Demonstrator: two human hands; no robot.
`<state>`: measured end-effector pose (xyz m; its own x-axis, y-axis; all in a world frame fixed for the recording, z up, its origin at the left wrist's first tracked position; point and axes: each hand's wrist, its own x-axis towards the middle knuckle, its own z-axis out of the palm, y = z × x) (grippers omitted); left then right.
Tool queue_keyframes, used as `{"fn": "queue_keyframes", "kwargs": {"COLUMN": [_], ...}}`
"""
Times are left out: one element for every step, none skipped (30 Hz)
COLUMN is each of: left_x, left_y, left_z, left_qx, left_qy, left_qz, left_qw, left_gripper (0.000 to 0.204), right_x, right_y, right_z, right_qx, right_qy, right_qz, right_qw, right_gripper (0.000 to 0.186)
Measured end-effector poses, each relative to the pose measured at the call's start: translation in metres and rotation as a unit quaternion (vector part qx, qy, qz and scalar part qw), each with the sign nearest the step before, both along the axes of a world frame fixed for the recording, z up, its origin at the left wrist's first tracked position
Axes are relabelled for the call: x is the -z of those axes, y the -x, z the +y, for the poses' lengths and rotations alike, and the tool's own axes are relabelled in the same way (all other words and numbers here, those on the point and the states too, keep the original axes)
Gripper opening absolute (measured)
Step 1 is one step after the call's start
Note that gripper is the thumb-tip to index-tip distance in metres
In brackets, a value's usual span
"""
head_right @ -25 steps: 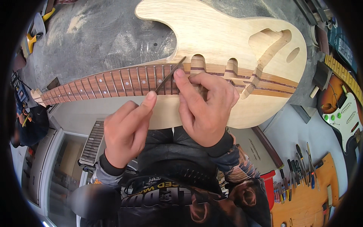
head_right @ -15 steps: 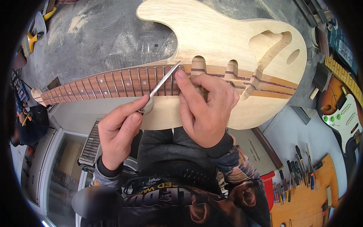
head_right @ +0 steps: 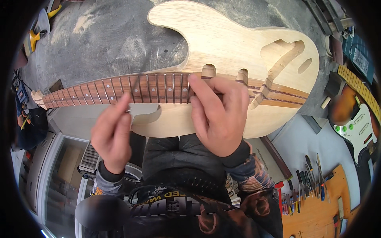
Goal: The person uses a file to smooth the edges of the frets on a guitar neck, then turns the guitar body over to continue filing around the pickup cavities.
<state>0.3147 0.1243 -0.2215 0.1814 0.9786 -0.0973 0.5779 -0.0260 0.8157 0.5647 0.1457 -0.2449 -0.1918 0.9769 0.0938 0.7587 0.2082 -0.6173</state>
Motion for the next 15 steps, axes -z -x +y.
{"fn": "queue_keyframes", "kwargs": {"left_x": [0.000,-0.003,-0.005,-0.005,-0.007,-0.009,-0.012,-0.015,-0.019,-0.025,-0.031,-0.035,-0.041,-0.050,-0.059], "left_y": [0.002,0.004,0.005,0.004,0.004,0.003,0.003,0.004,0.007,0.010,0.013,0.015,0.018,0.022,0.025], "left_z": [-0.007,-0.013,-0.018,-0.019,-0.020,-0.021,-0.023,-0.027,-0.031,-0.035,-0.040,-0.046,-0.052,-0.060,-0.068], "left_qx": [-0.045,-0.139,-0.231,-0.245,-0.251,-0.256,-0.261,-0.273,-0.282,-0.303,-0.324,-0.338,-0.350,-0.360,-0.370], "left_qy": [0.005,0.083,0.158,0.162,0.157,0.158,0.158,0.154,0.144,0.154,0.160,0.154,0.135,0.156,0.176], "left_qz": [-0.022,-0.104,-0.185,-0.226,-0.226,-0.238,-0.248,-0.260,-0.259,-0.273,-0.288,-0.289,-0.287,-0.298,-0.311], "left_qw": [0.999,0.981,0.942,0.929,0.928,0.924,0.919,0.913,0.913,0.900,0.887,0.882,0.882,0.870,0.858], "left_gripper": [0.044,0.040,0.037,0.036,0.036,0.039,0.041,0.042,0.042,0.042,0.041,0.040,0.040,0.039,0.038], "right_x": [-0.001,-0.001,-0.003,-0.003,-0.004,-0.004,-0.004,-0.004,-0.004,-0.007,-0.011,-0.012,-0.014,-0.017,-0.020], "right_y": [-0.001,-0.002,-0.003,-0.004,-0.006,-0.006,-0.006,-0.006,-0.005,-0.004,-0.003,-0.002,-0.001,0.002,0.002], "right_z": [0.004,0.010,0.014,0.015,0.016,0.017,0.018,0.018,0.019,0.021,0.023,0.024,0.025,0.028,0.030], "right_qx": [-0.003,-0.034,-0.064,-0.070,-0.077,-0.086,-0.094,-0.082,-0.070,-0.081,-0.094,-0.090,-0.087,-0.094,-0.113], "right_qy": [0.001,0.011,0.021,0.019,0.014,0.009,0.004,0.004,0.004,0.008,-0.003,0.005,0.011,0.019,0.004], "right_qz": [0.000,-0.015,-0.029,-0.028,-0.033,-0.038,-0.035,-0.023,-0.011,-0.015,-0.009,-0.019,-0.027,-0.029,-0.017], "right_qw": [1.000,0.999,0.997,0.997,0.996,0.996,0.995,0.996,0.997,0.997,0.996,0.996,0.996,0.995,0.993], "right_gripper": [0.057,0.057,0.057,0.057,0.055,0.053,0.053,0.051,0.048,0.043,0.043,0.043,0.042,0.039,0.039]}}
